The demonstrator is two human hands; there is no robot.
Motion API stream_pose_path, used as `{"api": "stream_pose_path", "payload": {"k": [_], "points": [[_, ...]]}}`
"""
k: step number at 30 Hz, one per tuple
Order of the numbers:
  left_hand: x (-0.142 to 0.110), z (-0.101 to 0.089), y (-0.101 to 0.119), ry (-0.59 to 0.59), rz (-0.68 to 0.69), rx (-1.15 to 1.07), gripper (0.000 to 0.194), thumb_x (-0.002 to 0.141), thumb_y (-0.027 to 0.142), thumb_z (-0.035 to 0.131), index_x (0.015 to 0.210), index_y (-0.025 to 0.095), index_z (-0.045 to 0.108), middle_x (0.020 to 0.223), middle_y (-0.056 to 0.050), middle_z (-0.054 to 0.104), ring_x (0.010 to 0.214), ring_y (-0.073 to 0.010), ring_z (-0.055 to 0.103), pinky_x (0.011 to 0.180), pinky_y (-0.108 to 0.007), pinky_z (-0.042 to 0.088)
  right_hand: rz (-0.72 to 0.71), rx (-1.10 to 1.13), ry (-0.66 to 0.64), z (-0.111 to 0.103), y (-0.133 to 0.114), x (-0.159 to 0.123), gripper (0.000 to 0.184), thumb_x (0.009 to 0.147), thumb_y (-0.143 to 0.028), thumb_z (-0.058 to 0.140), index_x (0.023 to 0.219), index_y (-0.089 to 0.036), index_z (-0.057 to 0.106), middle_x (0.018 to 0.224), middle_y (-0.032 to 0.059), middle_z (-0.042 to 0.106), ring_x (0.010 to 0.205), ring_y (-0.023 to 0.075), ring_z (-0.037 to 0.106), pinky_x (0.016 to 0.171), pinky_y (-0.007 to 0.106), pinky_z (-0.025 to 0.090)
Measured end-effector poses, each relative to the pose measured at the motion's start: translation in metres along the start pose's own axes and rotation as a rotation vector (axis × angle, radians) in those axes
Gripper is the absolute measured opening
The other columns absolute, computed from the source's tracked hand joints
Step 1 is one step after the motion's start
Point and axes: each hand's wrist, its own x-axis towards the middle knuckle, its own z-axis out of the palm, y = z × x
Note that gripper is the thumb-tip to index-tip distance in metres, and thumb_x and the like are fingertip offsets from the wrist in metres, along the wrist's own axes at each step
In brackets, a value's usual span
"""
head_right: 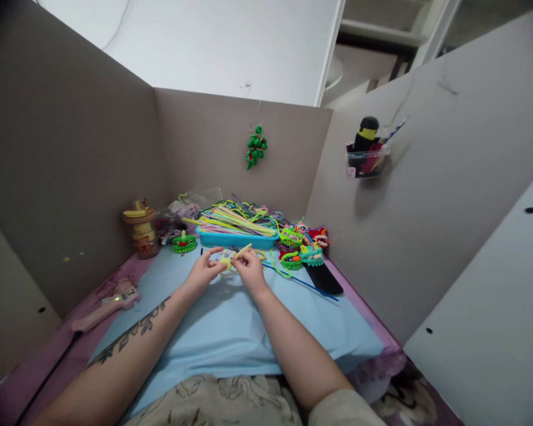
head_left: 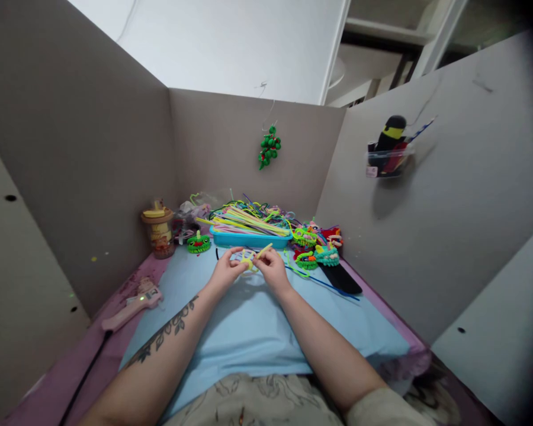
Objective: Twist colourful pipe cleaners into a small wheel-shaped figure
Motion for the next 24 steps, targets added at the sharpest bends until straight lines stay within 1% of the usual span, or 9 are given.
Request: {"api": "stream_pose_path", "payload": {"k": [4,7,11,13,15,18,20,22,24], "points": [[0.001,-0.001,-0.002,-0.047,0.001,0.0,0.064,0.059,0.032,0.072,0.115,0.013,0.048,0.05,0.007,0.054,0.042,-0.0069,0.043,0.046,-0.018,0.029,0.033,0.013,-0.026,0.001,0.006,0.001,0.013,0.068,-0.028,0.062,0.06,-0.018,0.06,0.067,-0.0007,0.051,0.064,0.0136,0.046,0.061,0.026,0.037],[0.001,-0.003,-0.003,-0.066,0.007,0.009,0.065,0.06,0.033,0.072,0.116,0.013,0.047,0.05,0.007,0.054,0.042,-0.0066,0.042,0.045,-0.018,0.027,0.101,0.1,-0.091,0.004,0.013,0.001,0.014,0.07,-0.03,0.06,0.065,-0.018,0.059,0.061,-0.0019,0.052,0.059,0.0126,0.046,0.057,0.024,0.037],[0.0,-0.004,-0.001,-0.085,0.027,0.024,0.071,0.062,0.035,0.07,0.124,0.012,0.043,0.048,0.007,0.052,0.039,-0.007,0.041,0.043,-0.019,0.027,0.164,0.229,-0.136,0.007,0.018,0.001,0.017,0.07,-0.034,0.061,0.068,-0.018,0.057,0.061,-0.0017,0.055,0.057,0.0124,0.048,0.054,0.024,0.038],[0.0,-0.004,0.001,-0.058,0.036,0.037,0.073,0.065,0.038,0.067,0.128,0.011,0.041,0.047,0.007,0.052,0.039,-0.0082,0.043,0.044,-0.02,0.029,0.187,0.278,-0.114,0.008,0.019,0.001,0.018,0.07,-0.035,0.061,0.069,-0.018,0.056,0.062,-0.0016,0.055,0.056,0.0123,0.049,0.054,0.024,0.038],[0.002,-0.004,0.0,0.023,0.031,0.042,0.071,0.068,0.042,0.064,0.128,0.011,0.042,0.053,0.003,0.059,0.04,-0.009,0.046,0.044,-0.021,0.032,0.212,0.315,-0.057,0.007,0.019,0.003,0.019,0.069,-0.036,0.061,0.07,-0.018,0.054,0.062,-0.0014,0.056,0.056,0.0126,0.05,0.054,0.024,0.039],[0.006,-0.008,-0.004,0.172,0.065,0.06,0.057,0.068,0.045,0.064,0.114,0.013,0.05,0.068,-0.002,0.065,0.043,-0.0091,0.048,0.045,-0.022,0.036,0.235,0.348,0.047,0.005,0.021,0.006,0.021,0.068,-0.039,0.061,0.071,-0.019,0.052,0.064,-0.0007,0.057,0.058,0.0135,0.052,0.054,0.024,0.041],[0.007,-0.01,-0.007,0.235,0.117,0.091,0.043,0.066,0.043,0.065,0.096,0.015,0.055,0.068,-0.002,0.063,0.047,-0.0096,0.049,0.046,-0.022,0.037,0.228,0.368,0.09,0.004,0.022,0.007,0.02,0.069,-0.037,0.061,0.071,-0.019,0.052,0.064,-0.0004,0.058,0.058,0.0135,0.053,0.055,0.025,0.041],[0.007,-0.01,-0.009,0.246,0.153,0.136,0.031,0.065,0.041,0.066,0.08,0.016,0.055,0.064,0.0,0.059,0.05,-0.0097,0.048,0.046,-0.021,0.037,0.214,0.388,0.104,0.004,0.022,0.006,0.019,0.069,-0.035,0.062,0.07,-0.019,0.053,0.065,-0.0003,0.058,0.058,0.0133,0.053,0.056,0.025,0.041],[0.005,-0.008,-0.011,0.22,0.173,0.193,0.027,0.065,0.039,0.066,0.072,0.016,0.055,0.064,0.001,0.057,0.05,-0.0088,0.046,0.047,-0.021,0.037,0.203,0.406,0.1,0.005,0.02,0.005,0.017,0.07,-0.034,0.062,0.071,-0.018,0.054,0.065,-0.0004,0.058,0.059,0.0133,0.053,0.058,0.026,0.042]]}}
